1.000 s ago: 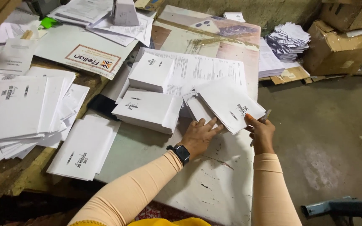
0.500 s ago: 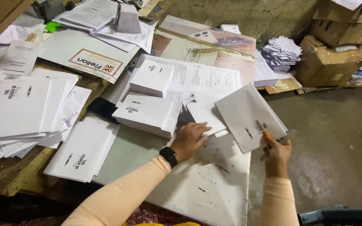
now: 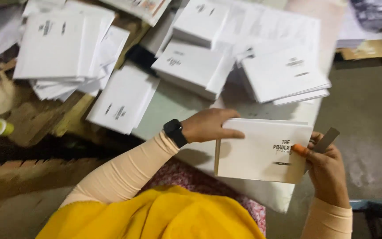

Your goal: Folding printed sheets into booklets, creasing the edges with a manual tool, and organizing them into stacks.

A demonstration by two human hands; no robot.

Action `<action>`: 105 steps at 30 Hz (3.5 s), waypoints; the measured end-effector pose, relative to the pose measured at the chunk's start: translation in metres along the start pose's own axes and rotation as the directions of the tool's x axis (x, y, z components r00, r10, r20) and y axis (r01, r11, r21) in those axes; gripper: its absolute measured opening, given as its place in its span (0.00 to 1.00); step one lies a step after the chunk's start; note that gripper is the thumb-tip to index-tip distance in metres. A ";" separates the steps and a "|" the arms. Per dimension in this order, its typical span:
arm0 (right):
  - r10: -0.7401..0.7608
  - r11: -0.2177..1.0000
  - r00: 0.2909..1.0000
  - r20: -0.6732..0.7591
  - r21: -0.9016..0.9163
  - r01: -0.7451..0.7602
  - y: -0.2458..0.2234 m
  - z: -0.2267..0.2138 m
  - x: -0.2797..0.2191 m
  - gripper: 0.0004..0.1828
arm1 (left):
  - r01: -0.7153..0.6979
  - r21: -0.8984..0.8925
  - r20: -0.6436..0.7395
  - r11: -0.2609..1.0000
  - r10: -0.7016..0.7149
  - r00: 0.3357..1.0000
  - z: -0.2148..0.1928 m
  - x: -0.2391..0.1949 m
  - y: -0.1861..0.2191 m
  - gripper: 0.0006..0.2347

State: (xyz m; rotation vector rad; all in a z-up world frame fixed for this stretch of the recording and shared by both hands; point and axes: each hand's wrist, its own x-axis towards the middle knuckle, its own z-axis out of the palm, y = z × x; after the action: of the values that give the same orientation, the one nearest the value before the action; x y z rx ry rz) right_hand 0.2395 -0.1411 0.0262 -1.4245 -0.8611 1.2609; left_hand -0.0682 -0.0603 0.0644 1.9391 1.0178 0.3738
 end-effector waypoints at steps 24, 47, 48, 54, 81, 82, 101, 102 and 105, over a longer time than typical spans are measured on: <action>0.154 0.835 0.960 -0.234 -0.488 -0.253 0.011 0.096 -0.048 0.25 | 0.140 -0.591 -0.079 0.795 -0.229 0.970 0.051 -0.082 -0.098 0.06; 0.233 0.933 0.956 -0.177 -0.235 -0.271 0.072 0.132 -0.047 0.17 | -0.040 -0.724 -0.320 0.689 -0.284 0.904 0.080 -0.105 -0.105 0.09; 0.235 0.933 0.957 -0.173 -0.236 -0.272 0.072 0.133 -0.044 0.17 | -0.039 -0.723 -0.322 0.689 -0.287 0.902 0.086 -0.104 -0.114 0.09; 0.123 0.868 0.978 -0.167 -0.459 -0.188 0.086 0.128 -0.030 0.16 | -0.017 -0.662 -0.340 0.749 -0.280 0.897 0.120 -0.102 -0.167 0.12; 0.159 0.887 0.959 -0.235 -0.392 -0.243 0.078 0.131 -0.031 0.15 | 0.025 -0.728 -0.321 0.686 -0.372 0.871 0.114 -0.112 -0.165 0.04; 0.157 0.882 0.957 -0.245 -0.400 -0.247 0.078 0.131 -0.031 0.15 | 0.025 -0.725 -0.315 0.689 -0.363 0.877 0.113 -0.112 -0.163 0.04; 0.243 0.916 0.950 -0.197 -0.276 -0.291 0.053 0.141 -0.040 0.17 | 0.319 -0.708 -0.120 0.630 -0.552 0.825 0.105 -0.110 -0.145 0.22; 0.245 0.915 0.949 -0.200 -0.277 -0.294 0.056 0.138 -0.039 0.17 | 0.320 -0.709 -0.116 0.628 -0.552 0.826 0.108 -0.107 -0.146 0.22; 0.234 0.900 0.954 -0.185 -0.330 -0.285 0.059 0.132 -0.037 0.15 | 0.097 -0.741 -0.222 0.665 -0.379 0.898 0.111 -0.102 -0.144 0.16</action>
State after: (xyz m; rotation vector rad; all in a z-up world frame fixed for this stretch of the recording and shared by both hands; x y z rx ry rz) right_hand 0.0975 -0.1608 -0.0150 -1.9483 -0.8500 1.2220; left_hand -0.1376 -0.1636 -0.1024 1.0135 1.1233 0.8577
